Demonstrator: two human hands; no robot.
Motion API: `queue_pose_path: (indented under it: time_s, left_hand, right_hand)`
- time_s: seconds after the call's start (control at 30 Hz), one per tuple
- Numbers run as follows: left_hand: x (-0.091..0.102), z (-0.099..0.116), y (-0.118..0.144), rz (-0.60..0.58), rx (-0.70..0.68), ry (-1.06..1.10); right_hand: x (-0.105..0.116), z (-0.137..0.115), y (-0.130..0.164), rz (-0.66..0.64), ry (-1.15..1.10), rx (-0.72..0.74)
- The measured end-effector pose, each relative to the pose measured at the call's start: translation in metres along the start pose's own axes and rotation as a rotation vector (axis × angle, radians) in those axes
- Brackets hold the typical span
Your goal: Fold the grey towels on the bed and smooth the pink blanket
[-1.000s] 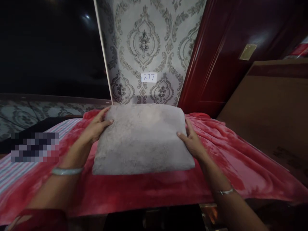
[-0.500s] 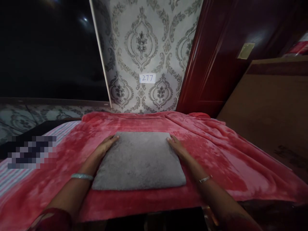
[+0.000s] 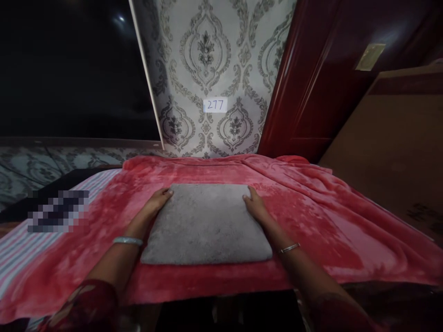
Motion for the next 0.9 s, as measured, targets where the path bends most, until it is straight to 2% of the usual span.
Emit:
queue_pose_path:
  time_s: [0.1, 0.17, 0.27, 0.37, 0.47, 0.53, 0.67, 0.8, 0.9]
  left_hand:
    - [0.014, 0.022, 0.001, 0.002, -0.036, -0.114]
    - [0.008, 0.05, 0.006, -0.033, -0.151, -0.26]
    - [-0.027, 0.087, 0.024, -0.157, -0.354, -0.516]
    - [-0.062, 0.09, 0.041, -0.22, -0.419, -0.689]
    - [-0.079, 0.077, 0.051, -0.22, -0.429, -0.771]
    - [-0.081, 0.071, 0.052, -0.219, -0.434, -0.788]
    - [-0.081, 0.069, 0.049, -0.238, -0.413, -0.796]
    - [-0.083, 0.075, 0.05, -0.235, -0.423, -0.801]
    - [-0.083, 0.077, 0.052, -0.225, -0.433, -0.806]
  right_hand:
    - [0.012, -0.036, 0.007, 0.014, 0.209, 0.122]
    - [0.003, -0.074, 0.017, -0.026, 0.341, 0.27]
    - [-0.03, -0.124, 0.041, -0.136, 0.379, 0.456]
    - [-0.065, -0.147, 0.064, -0.19, 0.373, 0.531]
    - [-0.087, -0.141, 0.072, -0.225, 0.377, 0.51]
    - [-0.089, -0.131, 0.067, -0.246, 0.373, 0.512]
    - [-0.068, -0.094, 0.036, -0.26, 0.416, 0.43]
    - [-0.04, -0.058, 0.011, -0.159, 0.442, 0.3]
    - [-0.035, -0.041, 0.005, -0.125, 0.401, 0.254]
Point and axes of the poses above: each hand's wrist, its own y-axis away from the middle knuckle, its own x-axis out of the back of the hand, z = x × y, the point moved 9 cm from there along -y, towards the middle knuckle, and after that the axes turned 5 degrees about -x, right-handed, at the moved point
